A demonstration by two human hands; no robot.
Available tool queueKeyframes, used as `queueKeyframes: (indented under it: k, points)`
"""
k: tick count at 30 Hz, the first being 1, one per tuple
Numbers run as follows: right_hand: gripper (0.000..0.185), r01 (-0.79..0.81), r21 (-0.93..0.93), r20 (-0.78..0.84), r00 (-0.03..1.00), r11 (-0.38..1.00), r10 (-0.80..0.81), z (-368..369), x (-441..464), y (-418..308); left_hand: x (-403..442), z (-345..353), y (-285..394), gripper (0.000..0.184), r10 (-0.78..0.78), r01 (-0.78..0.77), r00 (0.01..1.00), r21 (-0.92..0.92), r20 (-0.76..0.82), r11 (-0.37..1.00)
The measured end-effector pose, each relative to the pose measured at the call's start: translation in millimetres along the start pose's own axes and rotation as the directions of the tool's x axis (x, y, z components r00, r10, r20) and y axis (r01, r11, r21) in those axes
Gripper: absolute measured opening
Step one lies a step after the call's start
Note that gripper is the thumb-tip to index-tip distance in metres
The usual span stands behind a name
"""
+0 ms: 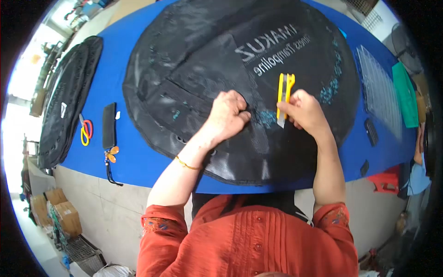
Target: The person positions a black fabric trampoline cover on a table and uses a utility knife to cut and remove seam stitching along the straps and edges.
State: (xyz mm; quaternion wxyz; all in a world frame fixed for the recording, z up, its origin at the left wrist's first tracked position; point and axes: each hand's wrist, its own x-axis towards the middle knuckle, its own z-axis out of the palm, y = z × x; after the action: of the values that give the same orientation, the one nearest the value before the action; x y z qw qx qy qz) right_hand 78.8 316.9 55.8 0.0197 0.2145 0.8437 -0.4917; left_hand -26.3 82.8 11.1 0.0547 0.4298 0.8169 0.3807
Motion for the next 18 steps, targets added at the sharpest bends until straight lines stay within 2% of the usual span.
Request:
queueKeyframes:
  k: [3, 5, 6, 7, 9, 10, 11, 12, 13, 14, 15, 16, 17, 18]
  points:
    - [0.031, 0.063, -0.100, -0.040, 0.997, 0.993, -0.068, 1.1, 0.6, 1.9, -0.4, 6.3, -4.4, 0.016, 0.020, -0.020, 0.998, 0.006, -0.055, 1.000]
    - [0.030, 0.188, -0.190, -0.108, 0.971, 0.964, -0.211, -1.5, -0.5, 7.8, 2.9, 14.7, -14.4, 0.015, 0.050, -0.049, 0.997, 0.014, -0.054, 0.999]
    - [0.030, 0.231, -0.229, -0.148, 0.952, 0.946, -0.269, -0.6, -1.9, 5.6, 3.8, 15.2, -15.5, 0.015, 0.009, -0.009, 1.000, -0.010, -0.026, 1.000]
    - [0.029, 0.164, -0.272, -0.142, 0.968, 0.948, -0.209, -4.1, -8.6, -8.2, 3.2, 14.1, -13.4, 0.016, 0.035, -0.035, 0.998, 0.003, -0.047, 0.999]
    - [0.021, 0.247, 0.165, 0.040, 0.966, 0.955, -0.257, -7.5, -27.6, -32.8, 1.5, 10.6, -7.4, 0.014, -0.031, 0.031, 0.999, 0.006, -0.017, 0.999]
    - [0.015, 0.212, 0.266, 0.175, 0.949, 0.940, -0.263, -12.3, -39.1, -48.7, -0.8, 16.3, -10.0, 0.014, -0.018, 0.018, 0.999, -0.020, -0.034, 1.000]
    - [0.016, 0.370, 0.263, 0.362, 0.818, 0.891, -0.447, -22.8, -72.0, -71.2, 0.6, 16.7, -14.1, 0.014, 0.001, -0.004, 0.998, -0.040, -0.061, 0.999]
    - [0.021, 0.431, 0.331, 0.498, 0.676, 0.839, -0.543, -31.5, -85.3, -91.5, 0.3, 15.4, -12.1, 0.014, -0.010, 0.008, 0.999, -0.040, -0.052, 0.999]
    - [0.027, 0.615, 0.317, 0.591, 0.467, 0.721, -0.658, -38.3, -95.2, -107.0, 0.0, 15.8, -11.5, 0.014, -0.006, 0.004, 0.998, -0.038, -0.061, 0.999]
    - [0.026, 0.635, 0.497, 0.590, 0.254, 0.592, -0.767, -36.4, -105.0, -125.1, 0.1, 17.1, -11.8, 0.014, -0.029, 0.026, 0.998, -0.050, -0.057, 0.998]
    - [0.025, 0.692, 0.567, 0.667, -0.066, 0.448, -0.742, -39.1, -106.2, -128.2, 0.3, 17.8, -12.1, 0.014, -0.054, 0.050, 0.997, -0.061, -0.054, 0.997]
    - [0.022, 0.677, 0.625, 0.631, -0.145, 0.389, -0.762, -42.2, -114.2, -130.7, 0.5, 16.2, -10.7, 0.014, -0.073, 0.070, 0.997, -0.065, -0.039, 0.995]
    - [0.027, 0.408, 0.493, 0.865, -0.327, 0.768, -0.381, -43.7, -121.8, -137.1, 0.3, 19.2, -14.8, 0.014, -0.046, 0.043, 0.998, -0.070, -0.039, 0.997]
    - [0.039, 0.370, 0.509, 0.857, -0.304, 0.778, -0.416, -43.4, -135.8, -148.4, 0.9, 22.0, -19.8, 0.014, -0.021, 0.018, 0.999, -0.072, -0.040, 0.997]
